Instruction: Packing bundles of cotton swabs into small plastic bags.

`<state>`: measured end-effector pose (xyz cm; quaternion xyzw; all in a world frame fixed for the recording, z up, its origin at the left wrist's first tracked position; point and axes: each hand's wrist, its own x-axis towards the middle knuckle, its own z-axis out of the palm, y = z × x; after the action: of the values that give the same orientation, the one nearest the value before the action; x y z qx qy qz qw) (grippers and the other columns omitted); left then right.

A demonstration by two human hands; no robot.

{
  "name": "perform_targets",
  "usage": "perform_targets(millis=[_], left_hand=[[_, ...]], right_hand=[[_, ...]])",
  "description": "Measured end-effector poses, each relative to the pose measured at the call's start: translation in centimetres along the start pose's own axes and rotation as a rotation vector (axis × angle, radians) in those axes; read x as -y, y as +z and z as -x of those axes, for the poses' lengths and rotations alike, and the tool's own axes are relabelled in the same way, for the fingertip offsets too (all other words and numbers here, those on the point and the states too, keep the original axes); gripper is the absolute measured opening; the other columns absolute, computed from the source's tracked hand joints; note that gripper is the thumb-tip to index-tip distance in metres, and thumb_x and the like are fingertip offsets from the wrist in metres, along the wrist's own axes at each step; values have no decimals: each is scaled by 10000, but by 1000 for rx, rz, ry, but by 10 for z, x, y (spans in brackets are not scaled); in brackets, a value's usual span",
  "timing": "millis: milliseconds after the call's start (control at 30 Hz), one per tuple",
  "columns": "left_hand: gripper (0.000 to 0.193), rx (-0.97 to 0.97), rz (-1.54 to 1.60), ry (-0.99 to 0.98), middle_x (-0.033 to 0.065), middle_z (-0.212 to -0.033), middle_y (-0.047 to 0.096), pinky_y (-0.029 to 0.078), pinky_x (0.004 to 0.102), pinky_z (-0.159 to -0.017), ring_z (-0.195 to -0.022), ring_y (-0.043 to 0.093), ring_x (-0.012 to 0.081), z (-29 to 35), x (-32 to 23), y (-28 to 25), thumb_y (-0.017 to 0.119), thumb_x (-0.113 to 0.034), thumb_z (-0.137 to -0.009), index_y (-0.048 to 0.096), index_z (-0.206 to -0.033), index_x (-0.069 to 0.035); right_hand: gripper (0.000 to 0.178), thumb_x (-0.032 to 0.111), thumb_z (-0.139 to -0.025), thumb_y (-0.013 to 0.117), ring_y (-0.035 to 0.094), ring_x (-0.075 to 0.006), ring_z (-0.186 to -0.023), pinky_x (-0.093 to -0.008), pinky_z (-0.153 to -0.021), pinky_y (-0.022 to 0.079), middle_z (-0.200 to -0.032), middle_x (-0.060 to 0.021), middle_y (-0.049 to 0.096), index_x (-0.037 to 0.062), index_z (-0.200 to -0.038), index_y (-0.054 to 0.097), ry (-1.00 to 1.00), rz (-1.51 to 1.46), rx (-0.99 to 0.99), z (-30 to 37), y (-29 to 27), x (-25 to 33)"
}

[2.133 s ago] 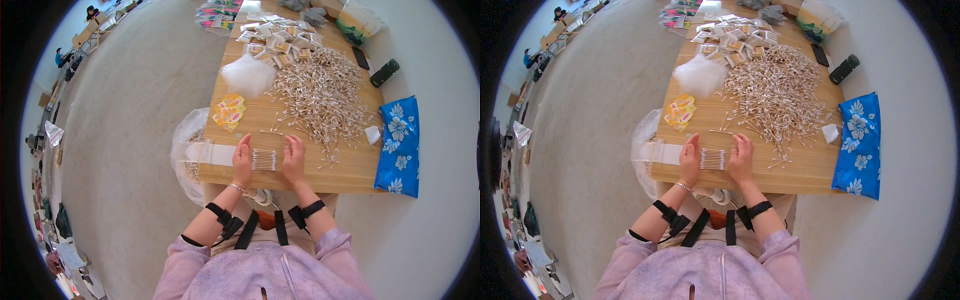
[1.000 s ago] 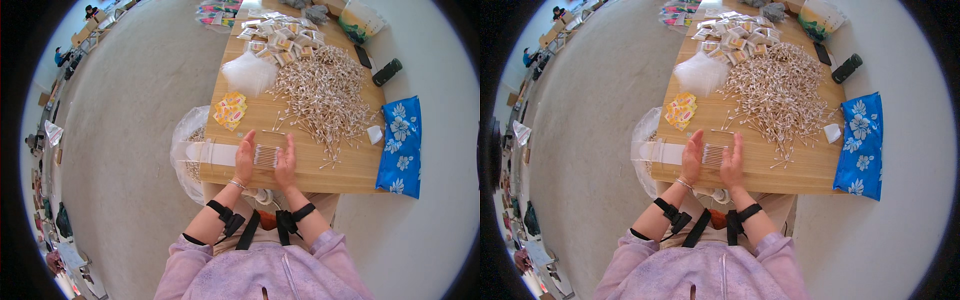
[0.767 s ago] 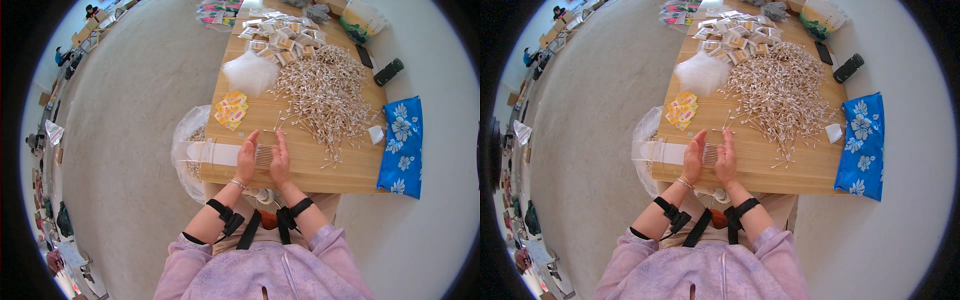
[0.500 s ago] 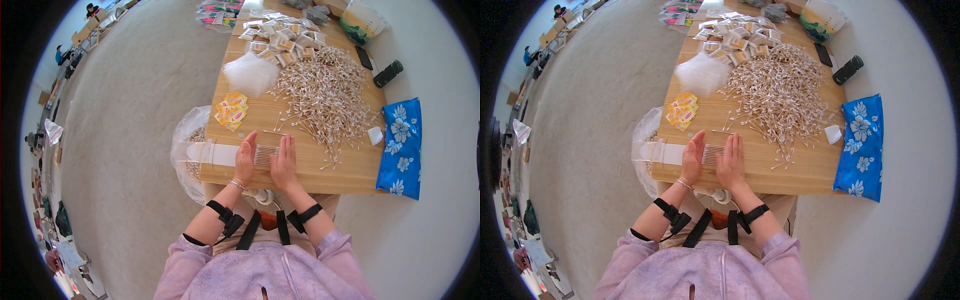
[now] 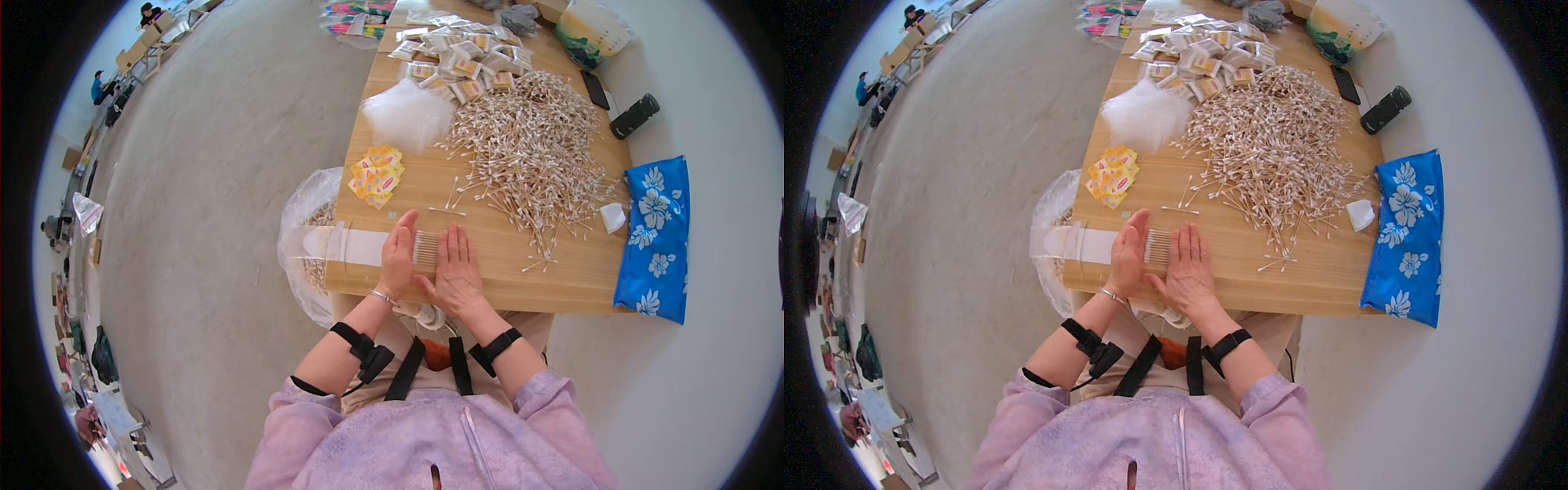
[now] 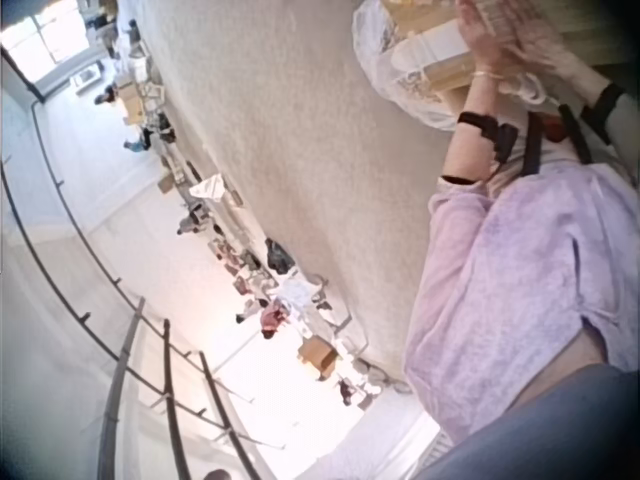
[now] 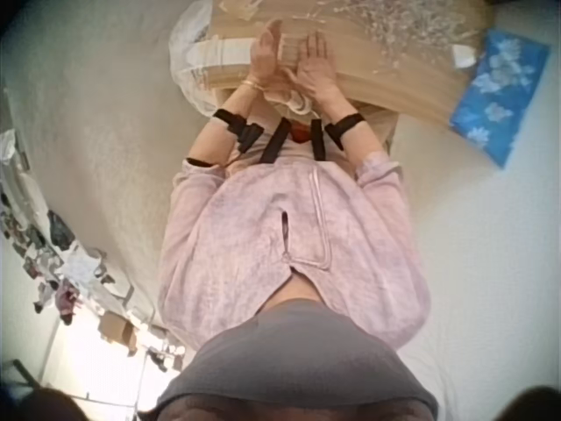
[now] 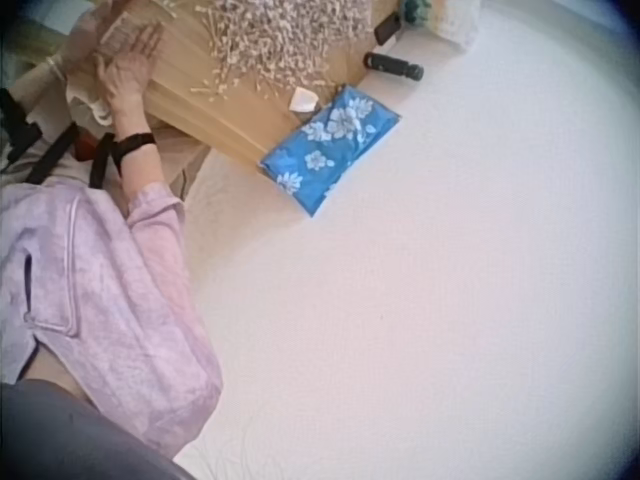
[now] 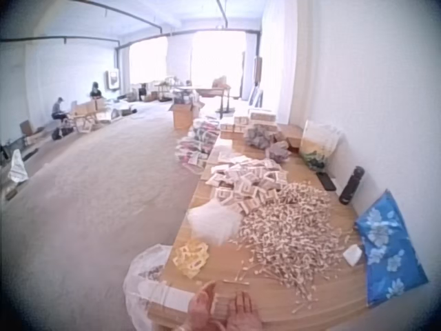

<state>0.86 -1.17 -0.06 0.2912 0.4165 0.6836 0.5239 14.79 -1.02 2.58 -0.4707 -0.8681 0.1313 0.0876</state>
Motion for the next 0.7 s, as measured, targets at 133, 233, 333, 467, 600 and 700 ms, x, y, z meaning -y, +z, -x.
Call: perform_targets(millis=[133,233,333,467,600,700], left_hand=[[445,165,-899,185,130,-1269,499,337,376,-1014,-1165,448,277,32,-24,-10,515,-281,-946,482,-1315,-35],[497,340,-1388,370,111,-1142,516,354,402,-936,-1046,463,286,61,-39,-6,580,-291,-883,489,-1321,-75],[544,388,-1495,363,94,-1067,510,332,404,-906,-1017,460,273,68,-43,-2,608,-330,-846,487,-1323,-97],[597,403,-1553,290,94,-1071,504,299,414,-922,-1035,447,267,68,-43,0,570,-404,-865,438,-1365,-106],[611,395,-1580,357,81,-1070,494,296,405,-911,-1028,452,255,67,-37,-3,583,-435,-843,451,-1342,-111],[622,409,-1580,383,86,-1080,490,295,404,-906,-1032,450,257,66,-37,-3,573,-446,-845,431,-1354,-117]], right_hand=[[990,511,-780,620,105,-387,-1414,-470,-1152,86,-1499,-272,141,-103,-1414,172,12,16,19,0,0,-4],[995,509,-775,617,101,-385,-1415,-468,-1153,82,-1500,-270,142,-97,-1419,161,4,64,-5,0,5,-9],[994,509,-777,606,89,-384,-1419,-467,-1155,76,-1502,-270,134,-97,-1421,152,-23,55,-81,1,13,-10],[1000,525,-778,596,74,-383,-1422,-464,-1156,66,-1508,-265,113,-96,-1423,150,-18,72,-36,1,14,-9],[1017,530,-771,603,62,-381,-1423,-460,-1158,57,-1512,-261,101,-92,-1427,137,0,75,-26,0,14,-9],[1028,530,-769,606,59,-381,-1424,-458,-1158,56,-1512,-261,99,-90,-1431,123,-5,82,-34,0,15,-10]])
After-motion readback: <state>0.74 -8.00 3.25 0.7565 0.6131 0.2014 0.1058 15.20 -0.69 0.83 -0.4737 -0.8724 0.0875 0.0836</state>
